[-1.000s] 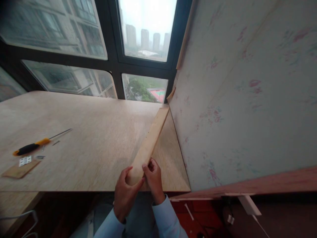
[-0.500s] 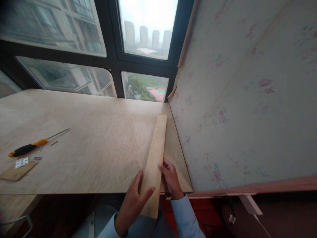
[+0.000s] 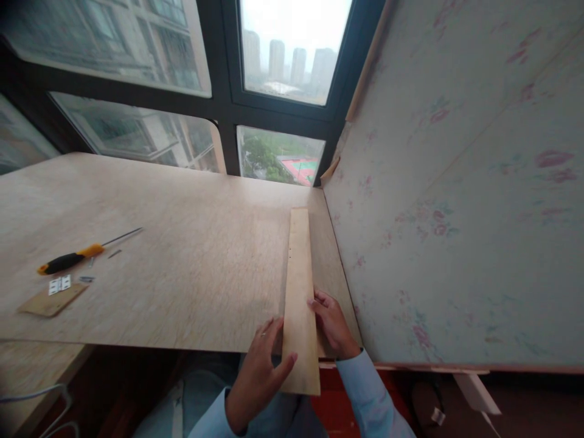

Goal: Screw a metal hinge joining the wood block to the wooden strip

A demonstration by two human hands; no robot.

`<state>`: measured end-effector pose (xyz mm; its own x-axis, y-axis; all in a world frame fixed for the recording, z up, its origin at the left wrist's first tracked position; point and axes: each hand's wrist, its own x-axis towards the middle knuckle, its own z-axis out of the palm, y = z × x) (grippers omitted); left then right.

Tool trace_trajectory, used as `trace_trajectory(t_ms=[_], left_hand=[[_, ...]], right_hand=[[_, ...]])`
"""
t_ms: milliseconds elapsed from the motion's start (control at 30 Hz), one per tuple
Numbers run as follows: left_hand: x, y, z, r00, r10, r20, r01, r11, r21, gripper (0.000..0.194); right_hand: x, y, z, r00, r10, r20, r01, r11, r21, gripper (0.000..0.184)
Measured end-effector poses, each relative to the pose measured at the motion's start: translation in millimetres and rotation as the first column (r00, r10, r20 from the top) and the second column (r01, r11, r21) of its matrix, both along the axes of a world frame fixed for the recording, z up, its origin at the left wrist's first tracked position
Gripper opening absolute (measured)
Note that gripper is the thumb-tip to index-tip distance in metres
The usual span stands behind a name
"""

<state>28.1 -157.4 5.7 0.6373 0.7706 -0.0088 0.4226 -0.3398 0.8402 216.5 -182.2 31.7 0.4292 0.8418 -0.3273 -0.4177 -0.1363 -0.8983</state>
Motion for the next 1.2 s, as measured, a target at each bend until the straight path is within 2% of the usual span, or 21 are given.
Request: trace_trajectory(t_ms=[167, 267, 367, 467, 700, 800, 867, 933, 1067, 1200], left_hand=[[9.8, -0.9, 1.7, 0.997, -0.053, 0.051, 0.056, 0.997, -0.056, 0.062], [13.9, -2.4, 1.8, 0.994, -0.069, 0.079, 0.075, 0.994, -0.081, 0.062], [13.5, -3.7, 0.0, 0.993, -0.095, 0.073, 0.101, 0.991, -0.082, 0.062], [9.4, -3.9, -4.3, 0.989, -0.125, 0.078, 0.131, 0.989, -0.069, 0.060], [-1.8, 3.1, -14.7, 0.971, -0.213, 0.112, 0.214, 0.977, 0.003, 0.060], [-7.3, 11.7, -12.1, 0.956, -0.269, 0.116, 0.271, 0.963, -0.002, 0.058], [-12.6, 19.0, -9.5, 0.942, -0.303, 0.144, 0.307, 0.952, -0.002, 0.054], [-19.4, 26.6, -7.5, 0.926, -0.329, 0.183, 0.335, 0.942, -0.001, 0.048], [-39.2, 42.0, -4.3, 0.930, -0.281, 0.238, 0.300, 0.953, -0.046, 0.041], [-68.4, 65.1, 4.1, 0.960, -0.130, 0.250, 0.151, 0.986, -0.068, 0.031]], right_hand=[[5.8, -9.3, -2.7, 0.999, -0.029, 0.037, 0.031, 0.998, -0.063, 0.043], [15.8, -16.4, -3.3, 0.982, -0.040, 0.184, 0.062, 0.991, -0.120, 0.043], [29.1, -22.3, -2.6, 0.898, -0.006, 0.440, 0.090, 0.981, -0.171, 0.041], [36.7, -25.3, -0.9, 0.804, 0.058, 0.591, 0.099, 0.968, -0.229, 0.040], [26.3, -23.6, 15.0, 0.742, 0.175, 0.648, 0.011, 0.962, -0.272, 0.047], [22.8, -24.0, 26.4, 0.670, 0.181, 0.720, 0.080, 0.946, -0.313, 0.045], [19.3, -23.6, 34.4, 0.602, 0.169, 0.780, 0.137, 0.941, -0.310, 0.035], [12.5, -21.2, 40.9, 0.549, 0.174, 0.818, 0.130, 0.948, -0.289, 0.029], [-7.7, -9.8, 41.3, 0.513, 0.187, 0.838, 0.096, 0.957, -0.272, 0.028], [-26.2, 5.7, 27.5, 0.417, 0.186, 0.890, 0.051, 0.973, -0.227, 0.035]])
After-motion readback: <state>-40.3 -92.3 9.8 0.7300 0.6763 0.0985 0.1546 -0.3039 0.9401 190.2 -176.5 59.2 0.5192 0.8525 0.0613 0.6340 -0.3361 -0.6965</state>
